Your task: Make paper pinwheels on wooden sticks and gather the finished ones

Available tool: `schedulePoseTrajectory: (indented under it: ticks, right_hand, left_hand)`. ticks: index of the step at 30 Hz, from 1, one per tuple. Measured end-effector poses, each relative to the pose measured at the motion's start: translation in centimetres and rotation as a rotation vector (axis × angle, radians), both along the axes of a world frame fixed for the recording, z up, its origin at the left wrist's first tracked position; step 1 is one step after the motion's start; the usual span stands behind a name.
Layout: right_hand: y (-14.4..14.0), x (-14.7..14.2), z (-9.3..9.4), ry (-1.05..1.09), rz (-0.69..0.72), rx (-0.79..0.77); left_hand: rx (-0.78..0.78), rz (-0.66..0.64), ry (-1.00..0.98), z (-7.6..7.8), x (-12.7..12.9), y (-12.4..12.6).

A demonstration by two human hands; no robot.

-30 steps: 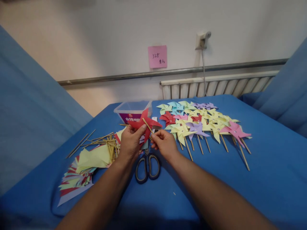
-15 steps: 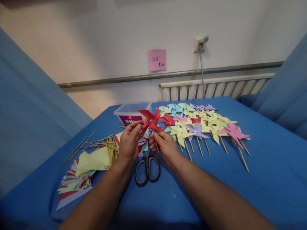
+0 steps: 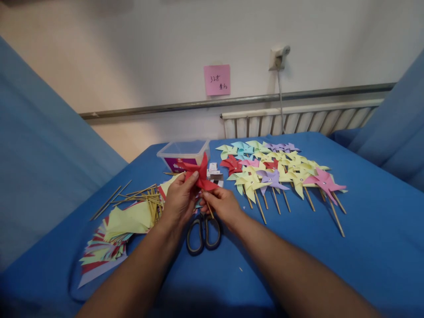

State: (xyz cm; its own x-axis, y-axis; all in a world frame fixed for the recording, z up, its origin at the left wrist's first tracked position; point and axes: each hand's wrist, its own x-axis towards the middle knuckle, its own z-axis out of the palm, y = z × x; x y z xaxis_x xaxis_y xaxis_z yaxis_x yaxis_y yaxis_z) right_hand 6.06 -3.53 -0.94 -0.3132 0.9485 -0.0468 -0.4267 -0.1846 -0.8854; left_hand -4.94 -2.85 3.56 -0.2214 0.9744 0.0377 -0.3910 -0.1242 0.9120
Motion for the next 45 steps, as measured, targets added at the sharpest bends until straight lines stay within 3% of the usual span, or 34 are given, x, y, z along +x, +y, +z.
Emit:
schedulePoseTrajectory:
  ticks: [4, 10, 14, 22, 30, 37, 40, 45]
  right_hand:
    - [0.9, 0.8, -0.2, 0.059, -0.103, 0.024]
    - [1.6, 2.3, 0.8, 0.218, -0.123, 0.073]
    - [1.6, 2.5, 1.0, 0.214, -0.138, 0.06]
    - [1.5, 2.6, 1.1, 0.233, -0.122, 0.017]
    - [1.7, 3.4, 2.0, 0.197, -0.131, 0.002]
    - [2.3, 3.4, 1.2, 0.2, -0.18, 0.005]
    - [2.5, 3.7, 1.1, 0.062, -0.329, 0.125]
    - [2.1, 4.1, 1.6, -0.367, -0.565, 0.652]
  left_hand:
    - [-0.02, -0.009, -0.025, 0.1, -0.3, 0.1]
    - [-0.089, -0.219, -0.008, -0.3, 0.1, -0.3]
    - [-0.129, -0.309, -0.015, -0.5, 0.4, -0.5]
    - [-0.161, -0.312, -0.04, -0.3, 0.2, -0.4]
    - [-0.169, -0.47, -0.019, -0.5, 0.2, -0.5]
    - [-0.171, -0.477, -0.018, -0.5, 0.1, -0.6]
    - [-0.192, -0.437, -0.004, -0.4, 0.2, -0.6]
    - [-0.16, -0.362, 0.083, -0.4, 0.4, -0.7]
